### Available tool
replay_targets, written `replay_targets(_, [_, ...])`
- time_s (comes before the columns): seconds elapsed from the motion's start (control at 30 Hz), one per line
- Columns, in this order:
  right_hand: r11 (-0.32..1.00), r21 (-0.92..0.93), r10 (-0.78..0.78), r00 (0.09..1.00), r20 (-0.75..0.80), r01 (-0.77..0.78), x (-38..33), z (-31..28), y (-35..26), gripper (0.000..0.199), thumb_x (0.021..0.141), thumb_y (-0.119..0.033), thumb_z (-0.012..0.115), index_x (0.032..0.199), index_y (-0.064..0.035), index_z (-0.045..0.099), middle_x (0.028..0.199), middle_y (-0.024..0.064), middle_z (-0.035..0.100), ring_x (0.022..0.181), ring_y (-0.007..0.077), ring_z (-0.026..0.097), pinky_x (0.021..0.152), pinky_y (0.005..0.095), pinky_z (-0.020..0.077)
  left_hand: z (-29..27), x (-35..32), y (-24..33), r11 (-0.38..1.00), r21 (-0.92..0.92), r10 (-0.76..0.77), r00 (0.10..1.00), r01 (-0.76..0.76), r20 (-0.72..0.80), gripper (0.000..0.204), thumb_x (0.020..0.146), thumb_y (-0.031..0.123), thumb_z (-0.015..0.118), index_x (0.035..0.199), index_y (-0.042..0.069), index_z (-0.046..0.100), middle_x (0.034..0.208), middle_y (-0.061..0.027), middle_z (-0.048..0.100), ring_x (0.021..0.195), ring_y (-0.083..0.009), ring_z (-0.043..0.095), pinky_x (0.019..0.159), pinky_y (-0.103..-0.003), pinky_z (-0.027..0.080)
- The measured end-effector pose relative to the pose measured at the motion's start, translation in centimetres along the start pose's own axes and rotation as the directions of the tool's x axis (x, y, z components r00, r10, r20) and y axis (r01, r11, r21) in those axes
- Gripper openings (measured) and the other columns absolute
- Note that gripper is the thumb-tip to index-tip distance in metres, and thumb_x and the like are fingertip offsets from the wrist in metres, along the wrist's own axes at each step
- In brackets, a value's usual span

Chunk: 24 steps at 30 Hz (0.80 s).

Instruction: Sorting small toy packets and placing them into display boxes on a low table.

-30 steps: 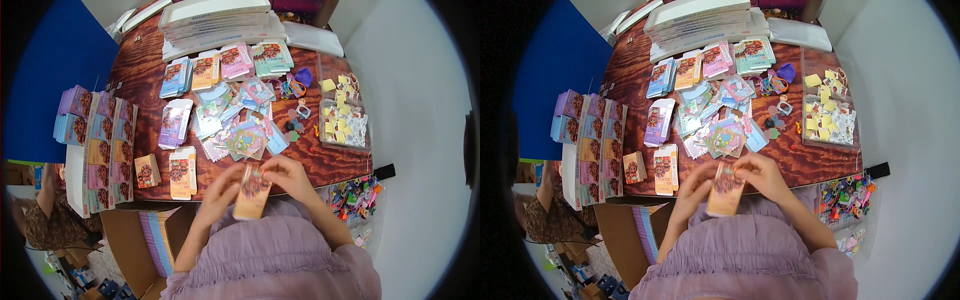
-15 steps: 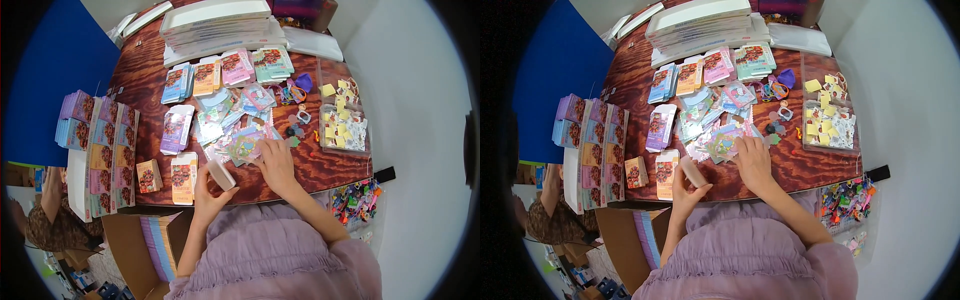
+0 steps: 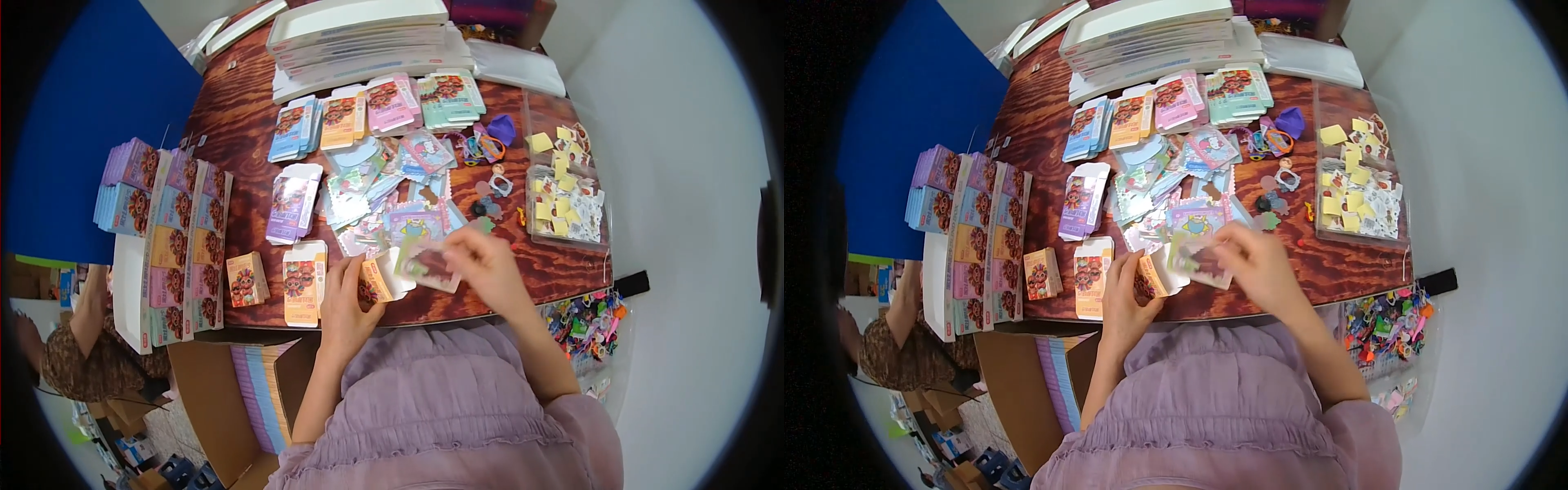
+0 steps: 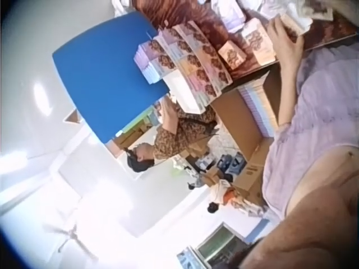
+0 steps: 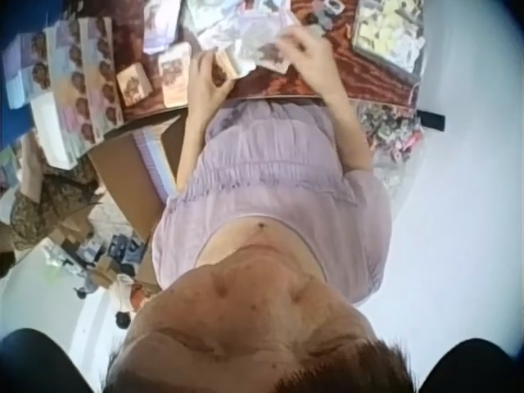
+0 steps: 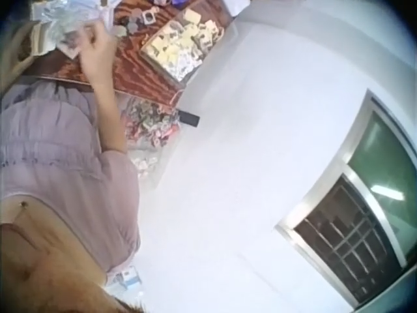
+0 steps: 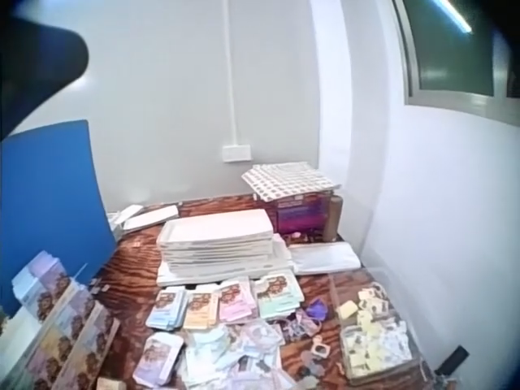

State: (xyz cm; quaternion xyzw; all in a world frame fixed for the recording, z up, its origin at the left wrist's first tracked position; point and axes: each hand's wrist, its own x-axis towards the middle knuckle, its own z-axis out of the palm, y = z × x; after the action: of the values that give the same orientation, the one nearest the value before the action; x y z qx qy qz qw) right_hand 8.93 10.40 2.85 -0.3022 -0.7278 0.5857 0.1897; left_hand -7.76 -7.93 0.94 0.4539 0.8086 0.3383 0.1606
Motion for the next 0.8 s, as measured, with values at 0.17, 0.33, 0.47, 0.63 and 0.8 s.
replay_targets(0.17, [0.794, -0.552, -0.216, 0.967, 0.135, 0.255, -0.2, 2.3, -1.2, 0.01, 0.088, -0.011, 0.064, 0.094, -0.0034, 0.066, 0.086, 0.0143, 0.066, 0.08, 0.0333, 0.066, 0.068, 0.0408, 0.052, 0.5, 0.4, 1.3, 0.989, 0.128, 0.062, 0.99, -0.078, 0.125, 0.074, 0.069, 0.006, 0.078, 0.137, 0.004, 0.047, 0.131, -0.0163, 0.05, 0.121, -0.0371, 0.051, 0.097, -0.042, 0.048])
replay_targets(0.33, [0.855, -0.436, -0.303, 0.953, 0.018, 0.28, 0.5, 4.4, -2.1, 0.027, 0.087, -0.007, 0.066, 0.112, -0.0009, 0.058, 0.107, 0.0169, 0.062, 0.077, 0.0327, 0.066, 0.069, 0.0399, 0.0532, 1.6, 0.4, 1.6, 0.998, 0.027, 0.052, 0.993, -0.056, 0.103, 0.075, 0.069, 0.008, 0.079, 0.137, 0.004, 0.047, 0.13, -0.0178, 0.05, 0.119, -0.0373, 0.052, 0.096, -0.043, 0.048])
replay_targets(0.47, [0.963, -0.097, -0.261, 0.961, -0.09, 0.253, 0.6, 3.1, -1.7, 0.019, 0.088, -0.002, 0.063, 0.107, 0.0012, 0.061, 0.098, 0.0128, 0.061, 0.074, 0.0217, 0.064, 0.067, 0.0306, 0.0513, 1.4, 0.8, 0.7, 1.0, -0.007, 0.031, 0.999, -0.031, 0.024, 0.072, 0.07, 0.01, 0.081, 0.134, 0.003, 0.048, 0.127, -0.0191, 0.051, 0.115, -0.0378, 0.054, 0.096, -0.042, 0.048])
replay_targets(0.63, [0.628, -0.772, -0.439, 0.865, -0.244, 0.101, 4.5, -2.9, 2.1, 0.009, 0.084, -0.009, 0.065, 0.089, -0.001, 0.065, 0.091, 0.0122, 0.06, 0.087, 0.0329, 0.057, 0.076, 0.0427, 0.0459, 0.9, 0.7, 0.7, 0.995, -0.095, -0.026, 1.0, 0.026, 0.003, 0.072, 0.069, 0.007, 0.08, 0.134, 0.003, 0.049, 0.127, -0.018, 0.052, 0.113, -0.035, 0.056, 0.093, -0.041, 0.049])
replay_targets(0.8, [0.122, -0.988, -0.359, 0.924, -0.128, -0.09, 8.7, -5.5, 7.3, 0.011, 0.079, -0.015, 0.063, 0.081, -0.0056, 0.068, 0.093, 0.0089, 0.061, 0.096, 0.0263, 0.053, 0.081, 0.0395, 0.0405, 1.9, 1.0, 0.4, 0.938, -0.328, -0.086, 0.992, 0.111, 0.089, 0.072, 0.073, 0.0, 0.077, 0.137, 0.004, 0.043, 0.129, -0.012, 0.048, 0.115, -0.0255, 0.056, 0.088, -0.034, 0.054])
